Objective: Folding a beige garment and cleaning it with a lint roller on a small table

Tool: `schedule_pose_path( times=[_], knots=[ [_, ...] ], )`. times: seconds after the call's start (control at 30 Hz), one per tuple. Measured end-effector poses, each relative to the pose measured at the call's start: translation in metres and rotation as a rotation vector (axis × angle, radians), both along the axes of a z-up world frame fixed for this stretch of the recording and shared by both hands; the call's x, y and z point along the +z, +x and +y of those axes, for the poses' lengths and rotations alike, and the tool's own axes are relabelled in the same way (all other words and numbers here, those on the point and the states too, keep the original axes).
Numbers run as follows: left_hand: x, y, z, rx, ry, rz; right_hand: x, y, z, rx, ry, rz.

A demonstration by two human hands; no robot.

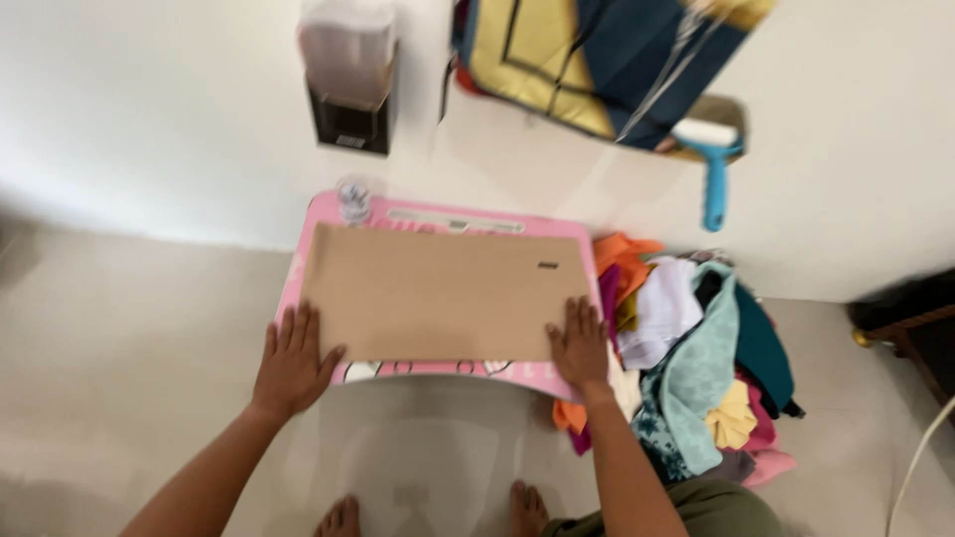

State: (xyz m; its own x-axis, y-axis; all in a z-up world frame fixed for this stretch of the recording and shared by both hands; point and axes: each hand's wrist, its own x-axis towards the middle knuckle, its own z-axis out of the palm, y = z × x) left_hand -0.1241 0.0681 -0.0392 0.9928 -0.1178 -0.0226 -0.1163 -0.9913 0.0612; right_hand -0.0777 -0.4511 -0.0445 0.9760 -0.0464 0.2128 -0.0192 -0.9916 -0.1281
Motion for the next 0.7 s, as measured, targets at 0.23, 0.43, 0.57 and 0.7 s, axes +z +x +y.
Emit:
schedule_pose_path(
  times=[0.23,0.43,0.57,0.7],
  knots=[
    [-0.041,0.018,0.006,-0.007,-0.113,-0.332,-0.024,0.014,-0.009,0.024,-0.002,-0.057],
    [-0.09,0.043,-0.002,0.157,0.05,-0.713,0.002,0.014,-0.009,-0.028,0.355,0.103],
    [-0.105,0.061,-0.007,0.151,-0.085,-1.123,0.024,0.045,-0.04,-0.345,1.001,-0.343],
    [-0.102,0.067,0.006,0.142,-0.254,-0.958,0.17,0.033,-0.048,-0.606,1.236,-0.669]
  ],
)
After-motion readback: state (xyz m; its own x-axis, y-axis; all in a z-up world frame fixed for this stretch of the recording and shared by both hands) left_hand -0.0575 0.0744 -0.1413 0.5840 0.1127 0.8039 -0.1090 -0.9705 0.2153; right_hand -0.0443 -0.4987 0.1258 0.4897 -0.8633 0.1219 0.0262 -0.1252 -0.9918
